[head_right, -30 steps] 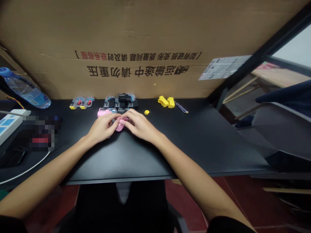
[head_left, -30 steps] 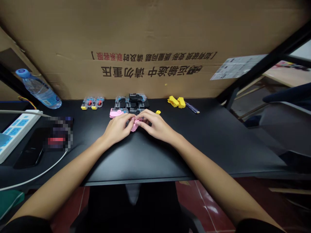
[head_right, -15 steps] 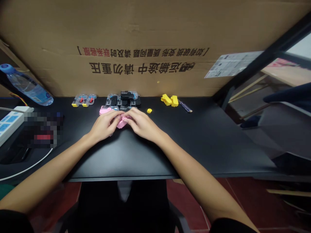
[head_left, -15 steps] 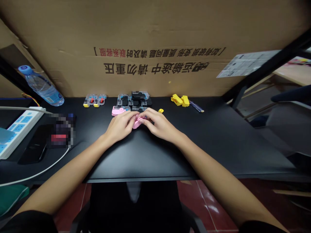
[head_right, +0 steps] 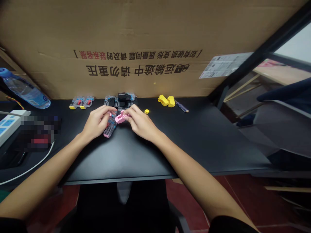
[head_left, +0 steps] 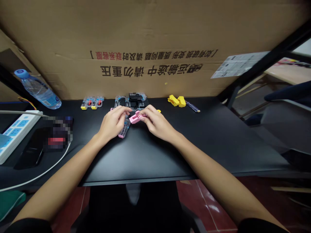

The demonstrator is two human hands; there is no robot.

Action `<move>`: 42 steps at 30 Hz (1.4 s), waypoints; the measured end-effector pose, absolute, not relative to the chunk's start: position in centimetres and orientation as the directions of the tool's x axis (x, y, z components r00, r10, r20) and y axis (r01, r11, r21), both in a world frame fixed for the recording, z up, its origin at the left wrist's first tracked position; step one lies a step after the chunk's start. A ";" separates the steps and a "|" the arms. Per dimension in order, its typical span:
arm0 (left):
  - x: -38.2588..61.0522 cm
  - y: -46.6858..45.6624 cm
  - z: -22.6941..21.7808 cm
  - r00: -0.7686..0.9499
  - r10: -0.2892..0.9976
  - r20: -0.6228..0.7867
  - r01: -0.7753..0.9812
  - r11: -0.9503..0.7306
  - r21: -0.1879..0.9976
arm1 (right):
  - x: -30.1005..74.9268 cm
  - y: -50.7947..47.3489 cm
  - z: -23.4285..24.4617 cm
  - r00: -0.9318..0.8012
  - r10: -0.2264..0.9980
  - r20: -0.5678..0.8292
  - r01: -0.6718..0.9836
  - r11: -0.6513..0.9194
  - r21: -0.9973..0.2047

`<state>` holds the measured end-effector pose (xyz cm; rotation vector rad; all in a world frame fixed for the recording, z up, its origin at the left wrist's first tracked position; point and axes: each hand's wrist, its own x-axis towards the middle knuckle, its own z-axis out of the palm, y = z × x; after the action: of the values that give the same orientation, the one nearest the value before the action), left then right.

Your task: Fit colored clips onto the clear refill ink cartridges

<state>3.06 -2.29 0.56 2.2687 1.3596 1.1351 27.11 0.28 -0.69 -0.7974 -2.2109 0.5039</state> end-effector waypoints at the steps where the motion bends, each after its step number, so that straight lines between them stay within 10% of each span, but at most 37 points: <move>1: 3.0 -2.3 0.6 0.255 0.834 0.489 0.632 -0.526 0.568 | 27.1 0.3 -0.7 -0.545 0.676 0.496 0.393 0.728 -0.561; 42: 3.7 -2.3 -0.1 0.382 0.768 0.514 0.656 -0.617 0.435 | 26.4 0.0 -0.5 -0.401 0.724 0.561 0.298 0.682 -0.668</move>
<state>3.66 -2.34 -0.13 2.4753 1.2873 1.0537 26.42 0.03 -0.53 -0.7898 -1.9875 0.5941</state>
